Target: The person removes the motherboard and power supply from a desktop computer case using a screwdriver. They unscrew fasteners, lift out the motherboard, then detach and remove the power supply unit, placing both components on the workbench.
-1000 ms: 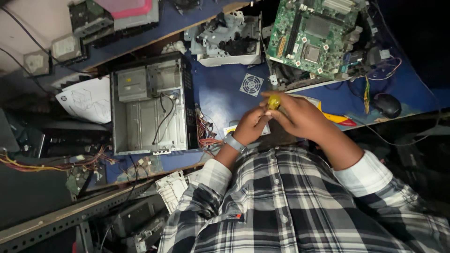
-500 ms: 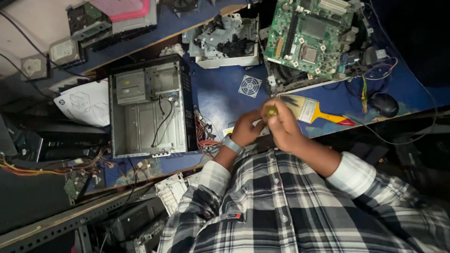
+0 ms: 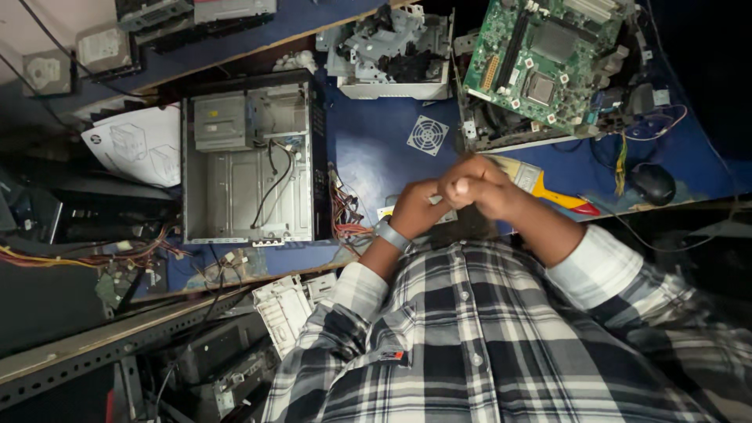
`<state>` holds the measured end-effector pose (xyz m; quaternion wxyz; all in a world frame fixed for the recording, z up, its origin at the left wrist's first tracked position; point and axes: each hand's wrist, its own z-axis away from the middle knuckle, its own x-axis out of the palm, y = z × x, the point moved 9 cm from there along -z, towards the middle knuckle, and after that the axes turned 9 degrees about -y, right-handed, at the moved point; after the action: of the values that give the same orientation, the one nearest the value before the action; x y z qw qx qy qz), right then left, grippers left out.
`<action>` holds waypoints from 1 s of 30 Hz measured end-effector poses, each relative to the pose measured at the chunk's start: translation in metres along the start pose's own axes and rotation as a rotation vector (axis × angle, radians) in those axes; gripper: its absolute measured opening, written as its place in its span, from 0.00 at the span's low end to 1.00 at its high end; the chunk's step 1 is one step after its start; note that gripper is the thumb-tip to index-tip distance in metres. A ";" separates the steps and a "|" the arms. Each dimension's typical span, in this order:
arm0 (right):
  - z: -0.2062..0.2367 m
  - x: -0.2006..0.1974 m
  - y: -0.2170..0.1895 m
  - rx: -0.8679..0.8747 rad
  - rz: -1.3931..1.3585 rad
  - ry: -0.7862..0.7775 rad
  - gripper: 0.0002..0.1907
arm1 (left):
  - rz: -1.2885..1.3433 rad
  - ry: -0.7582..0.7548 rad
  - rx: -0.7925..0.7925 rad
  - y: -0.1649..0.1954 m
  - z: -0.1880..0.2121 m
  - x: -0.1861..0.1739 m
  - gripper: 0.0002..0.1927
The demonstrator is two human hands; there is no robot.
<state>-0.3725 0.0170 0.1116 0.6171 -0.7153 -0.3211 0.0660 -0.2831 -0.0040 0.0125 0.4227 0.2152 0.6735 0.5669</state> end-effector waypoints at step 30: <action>-0.026 0.012 -0.049 -0.039 0.129 -0.156 0.21 | -0.176 0.058 -0.049 0.023 -0.006 -0.012 0.12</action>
<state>-0.3688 0.0035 0.1662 0.5709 -0.7389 -0.3227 0.1546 -0.2861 -0.0109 0.0378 0.4566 0.1282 0.6875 0.5499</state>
